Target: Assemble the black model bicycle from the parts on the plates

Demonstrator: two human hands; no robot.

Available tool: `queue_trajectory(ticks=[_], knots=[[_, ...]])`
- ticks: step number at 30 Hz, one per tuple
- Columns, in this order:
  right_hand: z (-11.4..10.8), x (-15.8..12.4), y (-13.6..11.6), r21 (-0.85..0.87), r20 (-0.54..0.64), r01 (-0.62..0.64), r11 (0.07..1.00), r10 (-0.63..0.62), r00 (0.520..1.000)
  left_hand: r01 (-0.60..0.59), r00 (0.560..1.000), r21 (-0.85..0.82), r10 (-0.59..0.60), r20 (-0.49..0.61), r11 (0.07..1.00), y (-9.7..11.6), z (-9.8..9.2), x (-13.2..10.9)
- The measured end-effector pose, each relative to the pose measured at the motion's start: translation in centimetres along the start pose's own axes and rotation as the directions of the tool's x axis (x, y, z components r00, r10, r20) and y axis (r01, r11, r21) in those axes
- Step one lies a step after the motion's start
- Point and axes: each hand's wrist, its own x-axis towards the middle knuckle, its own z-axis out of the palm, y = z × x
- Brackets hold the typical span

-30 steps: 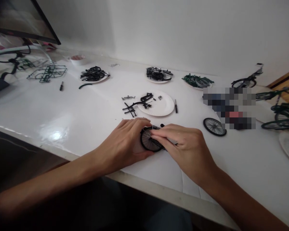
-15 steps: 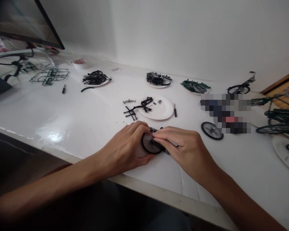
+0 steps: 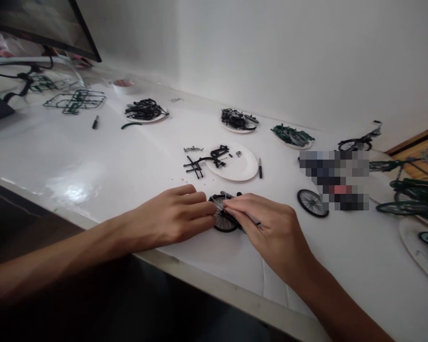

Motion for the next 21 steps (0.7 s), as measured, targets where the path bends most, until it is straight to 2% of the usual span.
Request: queue_trajectory(ticks=[7, 21], knots=[[0.32, 0.02, -0.47, -0.048, -0.026, -0.023, 0.999, 0.022, 0.999, 0.001, 0.999, -0.03, -0.002, -0.035, 1.0, -0.12, 0.02, -0.08], [0.69, -0.15, -0.54, 0.006, -0.048, 0.01, 1.0, -0.01, 0.999, 0.015, 0.999, -0.168, -0.008, 0.042, 0.986, -0.31, -0.22, -0.35]])
